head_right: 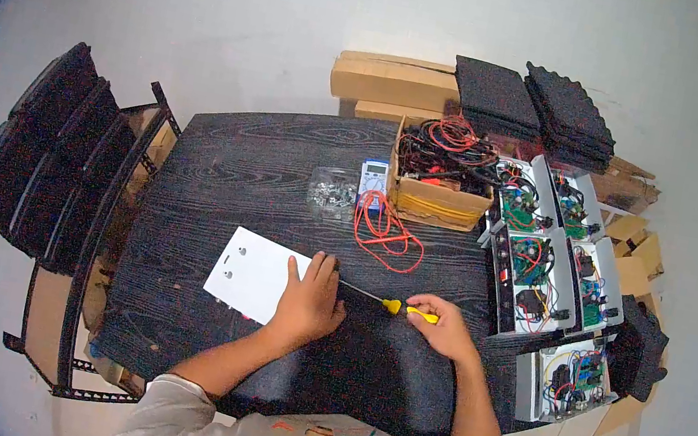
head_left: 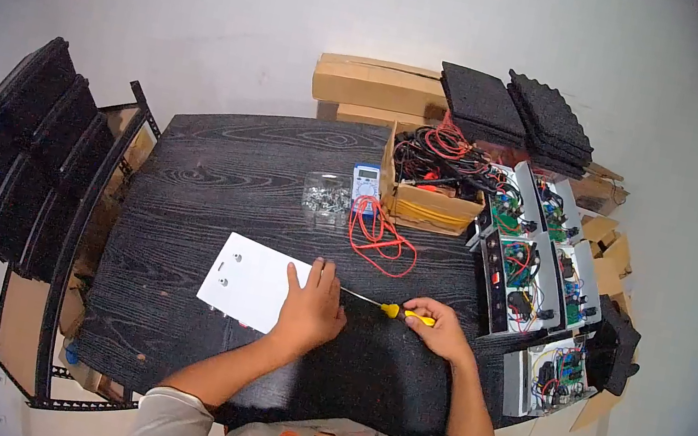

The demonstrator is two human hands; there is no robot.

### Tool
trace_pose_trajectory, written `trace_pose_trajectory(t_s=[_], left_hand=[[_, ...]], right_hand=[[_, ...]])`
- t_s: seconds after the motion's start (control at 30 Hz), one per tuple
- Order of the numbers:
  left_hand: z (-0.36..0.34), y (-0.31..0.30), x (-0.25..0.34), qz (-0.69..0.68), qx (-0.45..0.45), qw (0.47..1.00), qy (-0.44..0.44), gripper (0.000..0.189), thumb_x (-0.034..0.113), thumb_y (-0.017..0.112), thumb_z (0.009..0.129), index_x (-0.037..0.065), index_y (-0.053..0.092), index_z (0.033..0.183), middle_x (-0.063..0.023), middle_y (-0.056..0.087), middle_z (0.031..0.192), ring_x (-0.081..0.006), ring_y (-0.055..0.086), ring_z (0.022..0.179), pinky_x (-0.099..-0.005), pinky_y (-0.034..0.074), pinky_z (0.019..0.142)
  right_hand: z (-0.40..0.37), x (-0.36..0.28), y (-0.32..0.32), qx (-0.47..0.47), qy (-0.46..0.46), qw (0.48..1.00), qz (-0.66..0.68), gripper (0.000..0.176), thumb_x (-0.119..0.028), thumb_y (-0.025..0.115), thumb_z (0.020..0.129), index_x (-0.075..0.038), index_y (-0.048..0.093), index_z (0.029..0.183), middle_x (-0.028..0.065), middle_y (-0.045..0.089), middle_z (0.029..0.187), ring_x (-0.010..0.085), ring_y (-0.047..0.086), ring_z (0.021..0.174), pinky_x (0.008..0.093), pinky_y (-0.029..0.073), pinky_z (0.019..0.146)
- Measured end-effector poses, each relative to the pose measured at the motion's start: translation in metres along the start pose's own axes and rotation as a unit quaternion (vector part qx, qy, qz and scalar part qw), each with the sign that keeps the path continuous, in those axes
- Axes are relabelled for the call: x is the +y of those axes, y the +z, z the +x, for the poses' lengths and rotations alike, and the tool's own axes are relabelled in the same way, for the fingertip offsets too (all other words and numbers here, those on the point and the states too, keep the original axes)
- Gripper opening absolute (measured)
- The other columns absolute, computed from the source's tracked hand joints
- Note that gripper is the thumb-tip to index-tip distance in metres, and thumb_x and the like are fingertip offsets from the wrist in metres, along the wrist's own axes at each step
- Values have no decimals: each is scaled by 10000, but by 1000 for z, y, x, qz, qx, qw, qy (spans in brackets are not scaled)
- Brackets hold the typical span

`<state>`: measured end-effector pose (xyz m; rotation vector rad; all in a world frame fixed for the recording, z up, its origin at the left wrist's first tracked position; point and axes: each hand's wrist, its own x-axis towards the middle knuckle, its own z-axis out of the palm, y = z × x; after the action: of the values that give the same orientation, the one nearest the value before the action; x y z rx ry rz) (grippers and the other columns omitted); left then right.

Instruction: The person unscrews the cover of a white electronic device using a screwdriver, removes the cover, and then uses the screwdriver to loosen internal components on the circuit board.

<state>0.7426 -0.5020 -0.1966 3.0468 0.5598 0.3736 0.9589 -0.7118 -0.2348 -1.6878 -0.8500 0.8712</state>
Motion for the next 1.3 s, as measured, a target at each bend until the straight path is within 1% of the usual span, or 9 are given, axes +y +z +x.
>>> trace_pose_trajectory(t_s=[0.1,0.27,0.33,0.5,0.7,0.8,1.03,1.2,1.3], left_hand=[[0,2,0,7,0,1000,-1,603,347,713,865,-88,614,1270,-241,474,1488,-403,401,1466,-762,334,1121],[1,3,0,11,-8,1000,-6,604,352,708,866,-87,616,1271,-240,475,1484,-403,401,1467,-761,335,1121],[1,1,0,7,-3,1000,-4,603,361,707,867,-84,622,1264,-239,476,1483,-401,399,1469,-760,336,1120],[1,1,1,16,-4,1000,-1,604,376,703,871,-80,633,1261,-235,476,1488,-396,396,1474,-758,333,1122],[0,-1,1,18,-9,1000,-1,596,367,694,880,-78,633,1272,-227,473,1497,-390,398,1469,-757,330,1125],[0,3,-1,11,-1,1000,-1,587,359,692,881,-77,636,1270,-226,470,1495,-389,397,1468,-758,330,1124],[-1,1,0,0,-3,1000,0,585,353,692,878,-84,638,1263,-232,467,1494,-397,390,1473,-768,322,1126],[-1,3,0,9,-2,1000,-1,594,359,694,879,-90,635,1265,-232,468,1495,-400,395,1471,-771,315,1132],[0,2,0,10,-7,1000,-2,597,359,691,883,-92,634,1270,-235,469,1497,-404,393,1474,-770,312,1135]], right_hand=[[-2,-2,0,37,-117,987,-100,305,-134,797,945,-37,719,1223,26,735,1065,108,653,933,272,525,882],[0,-1,-4,-17,70,997,10,332,-130,833,908,-46,728,1212,15,724,1048,111,662,966,288,539,875],[0,-3,-4,-14,60,998,6,329,-134,832,911,-44,729,1211,19,728,1054,111,668,980,296,544,875],[-3,-9,-2,36,-115,987,-111,294,-139,792,953,-18,723,1213,41,757,1097,115,688,993,297,549,883],[1,-2,-5,-22,77,997,16,351,-126,840,901,-36,724,1220,46,741,1111,131,679,1015,299,542,926],[-3,-4,-1,28,-102,992,-75,289,-132,780,962,-27,720,1224,55,750,1035,120,692,930,290,554,876],[3,1,-9,-43,115,992,5,363,-95,813,914,-34,704,1255,33,740,969,97,676,908,291,545,831],[-2,-12,1,50,-130,985,-101,341,-84,770,950,-44,693,1280,-6,738,902,88,659,854,286,533,796],[-1,-5,1,29,-68,995,-60,345,-76,780,939,-48,697,1273,-8,732,917,81,641,851,279,521,792]])
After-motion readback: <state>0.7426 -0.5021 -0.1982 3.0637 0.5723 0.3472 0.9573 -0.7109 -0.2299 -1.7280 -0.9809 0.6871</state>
